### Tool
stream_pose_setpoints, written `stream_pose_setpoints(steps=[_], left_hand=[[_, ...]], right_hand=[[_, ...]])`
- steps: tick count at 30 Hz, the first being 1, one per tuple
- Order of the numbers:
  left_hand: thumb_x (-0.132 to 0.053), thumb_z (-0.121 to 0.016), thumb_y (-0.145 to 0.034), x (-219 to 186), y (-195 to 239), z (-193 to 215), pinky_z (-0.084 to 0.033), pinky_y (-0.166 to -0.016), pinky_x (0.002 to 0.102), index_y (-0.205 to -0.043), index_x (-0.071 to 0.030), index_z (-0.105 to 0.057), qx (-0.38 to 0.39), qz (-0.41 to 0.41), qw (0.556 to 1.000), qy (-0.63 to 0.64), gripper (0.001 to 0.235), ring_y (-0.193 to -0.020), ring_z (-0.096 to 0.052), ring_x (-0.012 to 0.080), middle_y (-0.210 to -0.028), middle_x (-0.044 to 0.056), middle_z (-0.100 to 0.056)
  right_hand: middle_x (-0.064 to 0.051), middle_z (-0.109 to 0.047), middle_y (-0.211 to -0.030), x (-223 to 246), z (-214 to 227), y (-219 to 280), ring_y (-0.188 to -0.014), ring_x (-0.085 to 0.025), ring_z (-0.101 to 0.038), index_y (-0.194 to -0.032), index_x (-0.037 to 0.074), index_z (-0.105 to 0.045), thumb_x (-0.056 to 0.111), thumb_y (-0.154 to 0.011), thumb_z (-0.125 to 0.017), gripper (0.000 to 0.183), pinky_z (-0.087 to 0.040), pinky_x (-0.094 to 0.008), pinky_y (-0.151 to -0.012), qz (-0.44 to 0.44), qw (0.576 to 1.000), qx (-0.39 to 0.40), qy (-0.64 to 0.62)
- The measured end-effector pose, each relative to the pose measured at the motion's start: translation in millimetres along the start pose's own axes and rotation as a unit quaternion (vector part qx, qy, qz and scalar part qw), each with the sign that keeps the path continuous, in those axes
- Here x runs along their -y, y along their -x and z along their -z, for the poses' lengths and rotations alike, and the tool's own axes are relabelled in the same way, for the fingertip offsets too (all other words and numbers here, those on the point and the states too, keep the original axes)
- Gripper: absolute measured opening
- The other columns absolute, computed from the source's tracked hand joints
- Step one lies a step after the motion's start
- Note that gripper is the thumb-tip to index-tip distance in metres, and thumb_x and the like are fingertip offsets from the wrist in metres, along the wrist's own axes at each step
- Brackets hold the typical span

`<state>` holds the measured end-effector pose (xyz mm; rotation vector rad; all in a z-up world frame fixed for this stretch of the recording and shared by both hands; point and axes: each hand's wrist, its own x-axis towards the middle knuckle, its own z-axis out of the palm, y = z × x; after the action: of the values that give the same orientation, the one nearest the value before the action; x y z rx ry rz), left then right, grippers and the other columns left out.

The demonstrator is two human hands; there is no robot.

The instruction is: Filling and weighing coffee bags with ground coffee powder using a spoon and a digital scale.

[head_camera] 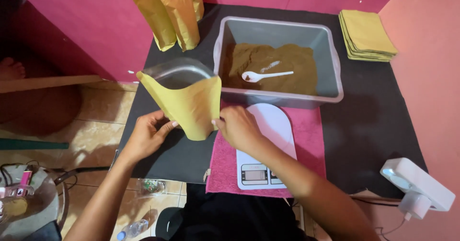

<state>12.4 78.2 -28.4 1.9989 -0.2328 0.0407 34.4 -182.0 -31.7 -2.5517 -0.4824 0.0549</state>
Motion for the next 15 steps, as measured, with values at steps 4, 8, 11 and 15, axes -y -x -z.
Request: stream_pose_setpoints(steps=[4, 8, 11, 15], left_hand=[[-0.009, -0.078, -0.09, -26.4, 13.3, -0.2, -0.058, -0.079, 0.033, -0.091, -0.007, -0.08, -0.017, -0.013, 1.0, 0.007, 0.003, -0.08, -0.07, 0.0101, -0.075, 0.007, -0.08], [-0.008, -0.077, -0.088, -83.0, 14.1, -19.8, -0.06, -0.079, 0.034, -0.089, -0.01, -0.081, -0.001, -0.075, 0.997, -0.012, 0.005, -0.08, -0.075, 0.0116, -0.073, 0.008, -0.081], [-0.007, -0.074, -0.088, -106.3, 0.1, -48.9, -0.061, -0.069, 0.038, -0.089, -0.009, -0.078, 0.032, -0.132, 0.99, -0.028, 0.004, -0.077, -0.08, 0.0282, -0.073, 0.011, -0.079], [-0.009, -0.073, -0.089, -98.7, -26.7, -92.8, -0.057, -0.063, 0.036, -0.081, -0.011, -0.073, 0.068, -0.181, 0.981, -0.016, 0.008, -0.068, -0.077, 0.0286, -0.068, 0.009, -0.075]], right_hand=[[-0.016, -0.076, -0.079, 9.2, 37.3, 18.5, -0.087, -0.042, -0.073, -0.086, 0.007, -0.075, 0.02, -0.086, -0.077, 0.013, -0.059, -0.051, -0.072, 0.018, 0.99, -0.061, -0.129], [-0.016, -0.08, -0.087, -8.9, 87.6, 56.0, -0.093, -0.036, -0.077, -0.098, 0.006, -0.078, 0.007, -0.088, -0.074, 0.011, -0.06, -0.044, -0.078, 0.054, 0.968, -0.101, -0.224], [-0.015, -0.08, -0.085, -43.9, 107.3, 80.7, -0.089, -0.024, -0.078, -0.098, 0.005, -0.079, 0.008, -0.089, -0.074, 0.011, -0.059, -0.04, -0.079, 0.007, 0.966, -0.141, -0.216], [-0.009, -0.068, -0.064, -76.9, 113.8, 100.9, -0.065, -0.016, -0.064, -0.086, 0.008, -0.077, 0.016, -0.091, -0.074, 0.01, -0.053, -0.034, -0.063, -0.075, 0.97, -0.175, -0.154]])
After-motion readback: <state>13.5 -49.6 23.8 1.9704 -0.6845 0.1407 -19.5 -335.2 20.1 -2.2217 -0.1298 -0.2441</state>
